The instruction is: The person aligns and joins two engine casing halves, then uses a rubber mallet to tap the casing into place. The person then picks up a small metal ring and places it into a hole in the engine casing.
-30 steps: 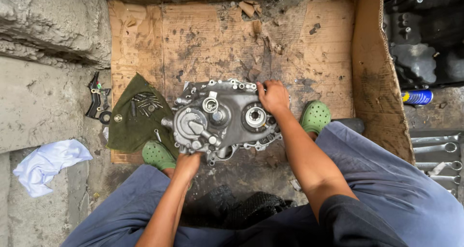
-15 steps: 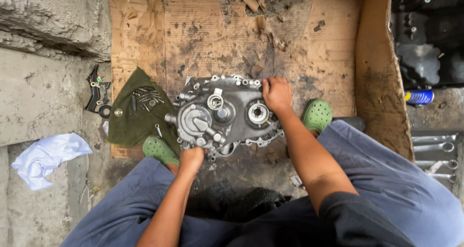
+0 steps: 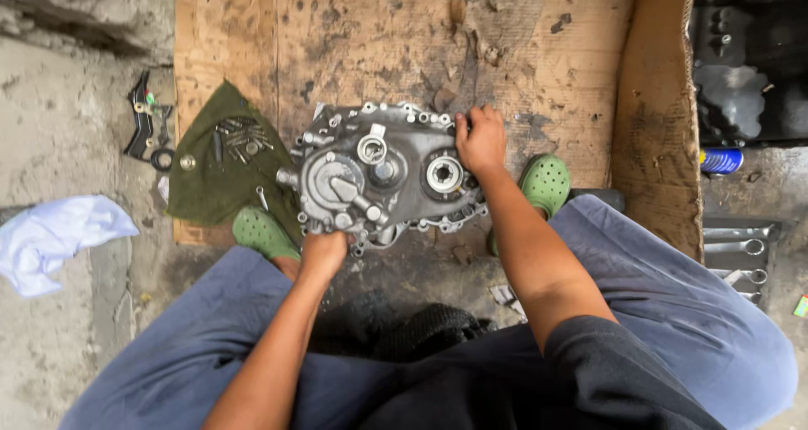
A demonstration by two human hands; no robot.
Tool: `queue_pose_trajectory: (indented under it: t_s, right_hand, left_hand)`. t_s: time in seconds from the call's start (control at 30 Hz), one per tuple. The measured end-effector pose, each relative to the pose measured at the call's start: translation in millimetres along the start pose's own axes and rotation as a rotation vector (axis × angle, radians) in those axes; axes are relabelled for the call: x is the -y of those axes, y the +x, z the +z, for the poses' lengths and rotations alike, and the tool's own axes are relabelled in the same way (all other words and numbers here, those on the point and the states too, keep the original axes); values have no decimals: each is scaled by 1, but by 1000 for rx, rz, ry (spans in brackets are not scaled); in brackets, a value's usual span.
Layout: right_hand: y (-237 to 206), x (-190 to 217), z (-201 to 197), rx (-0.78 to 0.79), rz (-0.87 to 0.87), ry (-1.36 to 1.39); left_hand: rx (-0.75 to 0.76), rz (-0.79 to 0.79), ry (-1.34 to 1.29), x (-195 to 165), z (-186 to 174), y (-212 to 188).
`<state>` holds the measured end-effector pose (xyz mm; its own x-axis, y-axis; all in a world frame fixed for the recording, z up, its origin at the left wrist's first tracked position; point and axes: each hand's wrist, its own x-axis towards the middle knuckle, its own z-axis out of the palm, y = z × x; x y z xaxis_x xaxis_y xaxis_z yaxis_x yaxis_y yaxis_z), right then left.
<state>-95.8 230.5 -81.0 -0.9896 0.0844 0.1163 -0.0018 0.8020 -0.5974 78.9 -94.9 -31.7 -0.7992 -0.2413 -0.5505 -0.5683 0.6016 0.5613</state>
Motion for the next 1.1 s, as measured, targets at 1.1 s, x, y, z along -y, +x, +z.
queue_pose_trajectory:
  t_s: [1.1]
  right_hand:
    - [18, 23, -29, -24, 7, 12]
  left_hand:
    - [53, -109, -294, 2, 4, 29]
